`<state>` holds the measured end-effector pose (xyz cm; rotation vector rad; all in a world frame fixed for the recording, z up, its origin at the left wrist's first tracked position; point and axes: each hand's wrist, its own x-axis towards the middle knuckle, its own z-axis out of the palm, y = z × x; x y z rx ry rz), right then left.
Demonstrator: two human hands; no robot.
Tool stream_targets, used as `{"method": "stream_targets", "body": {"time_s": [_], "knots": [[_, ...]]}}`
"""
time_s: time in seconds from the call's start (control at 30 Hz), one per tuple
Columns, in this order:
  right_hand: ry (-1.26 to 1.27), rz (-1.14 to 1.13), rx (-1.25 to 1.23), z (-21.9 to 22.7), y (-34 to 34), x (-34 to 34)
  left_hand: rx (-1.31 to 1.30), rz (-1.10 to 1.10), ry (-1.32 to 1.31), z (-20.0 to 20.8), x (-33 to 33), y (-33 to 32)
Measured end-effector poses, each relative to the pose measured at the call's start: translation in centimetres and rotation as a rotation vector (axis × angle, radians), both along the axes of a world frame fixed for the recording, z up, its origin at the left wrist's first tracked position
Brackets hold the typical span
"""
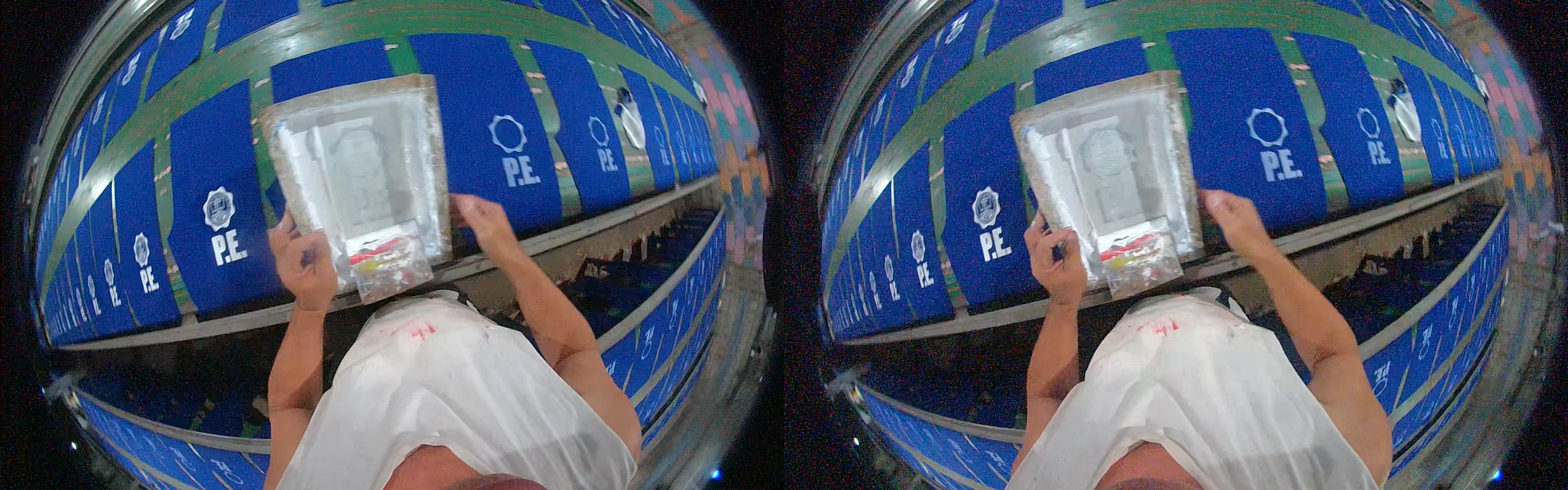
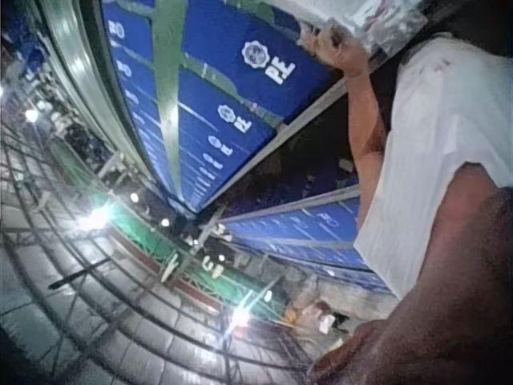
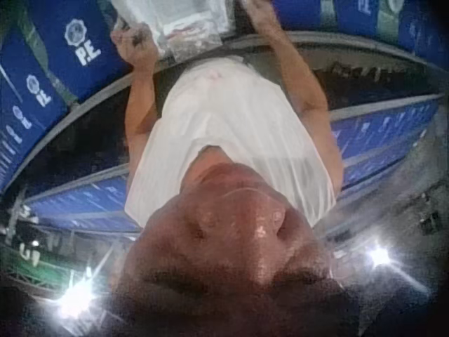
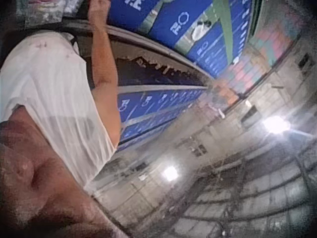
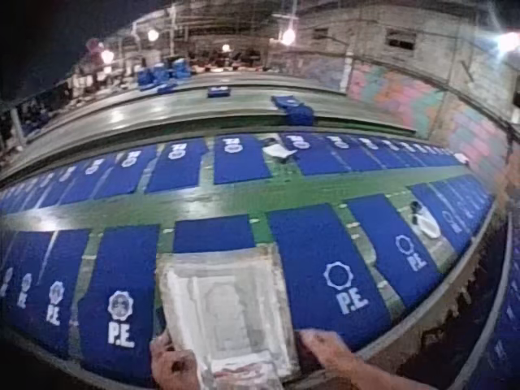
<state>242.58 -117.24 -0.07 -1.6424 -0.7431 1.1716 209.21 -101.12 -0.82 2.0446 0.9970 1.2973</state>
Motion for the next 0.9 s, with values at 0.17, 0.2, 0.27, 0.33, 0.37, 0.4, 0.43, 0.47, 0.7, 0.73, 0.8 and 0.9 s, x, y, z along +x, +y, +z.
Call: {"method": "stream_targets", "body": {"time_s": [0.17, 0.2, 0.27, 0.33, 0.37, 0.4, 0.43, 0.47, 0.7, 0.73, 0.8, 0.9], "knots": [[0.078, -0.029, 0.173, 0.1, -0.9, -3.0, 0.048, -0.018, 0.051, 1.5, 0.9, 0.7], [0.082, -0.028, 0.201, 0.3, -1.0, -2.9, 0.051, -0.01, 0.058, 1.5, 0.9, 1.1], [0.067, -0.012, 0.253, 0.4, -1.3, -1.9, 0.058, 0.035, 0.005, 1.3, 1.9, 1.4], [0.08, -0.017, 0.29, 0.8, -2.1, -0.8, -0.042, 0.041, -0.079, 2.1, 3.5, 0.7], [0.088, -0.018, 0.309, 1.0, -2.5, 0.1, -0.092, 0.046, -0.121, 2.1, 4.4, 0.4], [0.083, -0.045, 0.318, 1.2, -3.0, 1.5, -0.033, 0.055, -0.044, 1.9, 5.6, 0.0], [0.08, -0.072, 0.327, 1.4, -3.5, 3.2, -0.063, 0.045, -0.058, 1.6, 7.2, -0.7], [0.076, -0.098, 0.336, 1.5, -4.3, 5.1, -0.092, 0.035, -0.071, 1.2, 9.4, -2.0], [0.088, -0.298, 0.353, 0.5, -12.1, 16.3, -0.174, -0.084, -0.192, 0.9, 23.7, -9.2], [0.067, -0.312, 0.376, 0.2, -12.8, 17.6, -0.129, -0.094, -0.208, 0.3, 25.3, -9.7], [0.058, -0.318, 0.348, 0.0, -14.0, 19.6, -0.133, -0.103, -0.207, -0.3, 27.2, -10.9], [0.079, -0.295, 0.374, -0.3, -14.7, 21.2, -0.12, -0.046, -0.146, -0.4, 28.4, -11.8]]}}
